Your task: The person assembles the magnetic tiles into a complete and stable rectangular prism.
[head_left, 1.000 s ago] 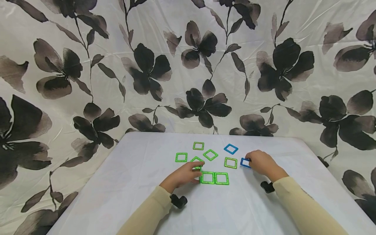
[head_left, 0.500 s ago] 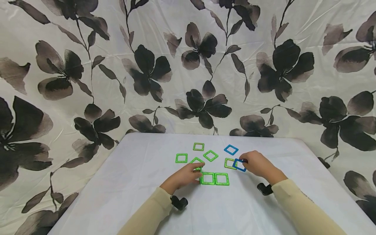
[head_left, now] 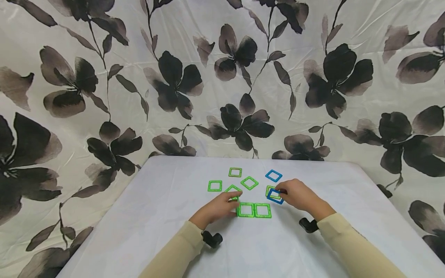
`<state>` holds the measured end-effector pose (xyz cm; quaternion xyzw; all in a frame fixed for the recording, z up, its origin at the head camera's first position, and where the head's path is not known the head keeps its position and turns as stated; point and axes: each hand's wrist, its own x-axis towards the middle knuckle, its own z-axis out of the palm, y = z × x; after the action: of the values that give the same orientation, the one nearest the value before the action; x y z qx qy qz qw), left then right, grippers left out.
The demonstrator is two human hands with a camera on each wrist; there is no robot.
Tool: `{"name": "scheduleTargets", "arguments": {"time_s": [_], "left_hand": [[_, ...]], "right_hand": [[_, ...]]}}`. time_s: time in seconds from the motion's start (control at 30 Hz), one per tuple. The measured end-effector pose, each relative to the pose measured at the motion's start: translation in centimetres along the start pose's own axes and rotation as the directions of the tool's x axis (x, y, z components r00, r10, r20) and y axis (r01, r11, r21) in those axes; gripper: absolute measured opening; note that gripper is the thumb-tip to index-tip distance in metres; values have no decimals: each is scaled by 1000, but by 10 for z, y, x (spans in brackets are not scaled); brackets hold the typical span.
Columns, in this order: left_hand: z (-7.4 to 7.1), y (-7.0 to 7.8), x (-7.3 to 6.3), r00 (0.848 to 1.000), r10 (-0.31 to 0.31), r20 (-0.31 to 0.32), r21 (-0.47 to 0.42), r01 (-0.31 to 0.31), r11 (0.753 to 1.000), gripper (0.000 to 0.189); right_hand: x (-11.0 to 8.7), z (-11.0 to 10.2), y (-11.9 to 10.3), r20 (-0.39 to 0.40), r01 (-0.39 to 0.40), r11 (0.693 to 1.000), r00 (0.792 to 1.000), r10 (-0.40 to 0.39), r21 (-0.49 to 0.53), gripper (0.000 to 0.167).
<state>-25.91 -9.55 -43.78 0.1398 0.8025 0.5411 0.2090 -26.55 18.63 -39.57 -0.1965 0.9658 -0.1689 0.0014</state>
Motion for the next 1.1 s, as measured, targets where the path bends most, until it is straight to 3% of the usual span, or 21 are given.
{"name": "scheduleTargets", "arguments": {"time_s": [1.1], "left_hand": [[-1, -3, 5, 1000, -25, -10, 13, 25, 1000, 53]], "right_hand": [[-5, 18, -49, 6, 174, 983, 985, -175, 50, 20]]}}
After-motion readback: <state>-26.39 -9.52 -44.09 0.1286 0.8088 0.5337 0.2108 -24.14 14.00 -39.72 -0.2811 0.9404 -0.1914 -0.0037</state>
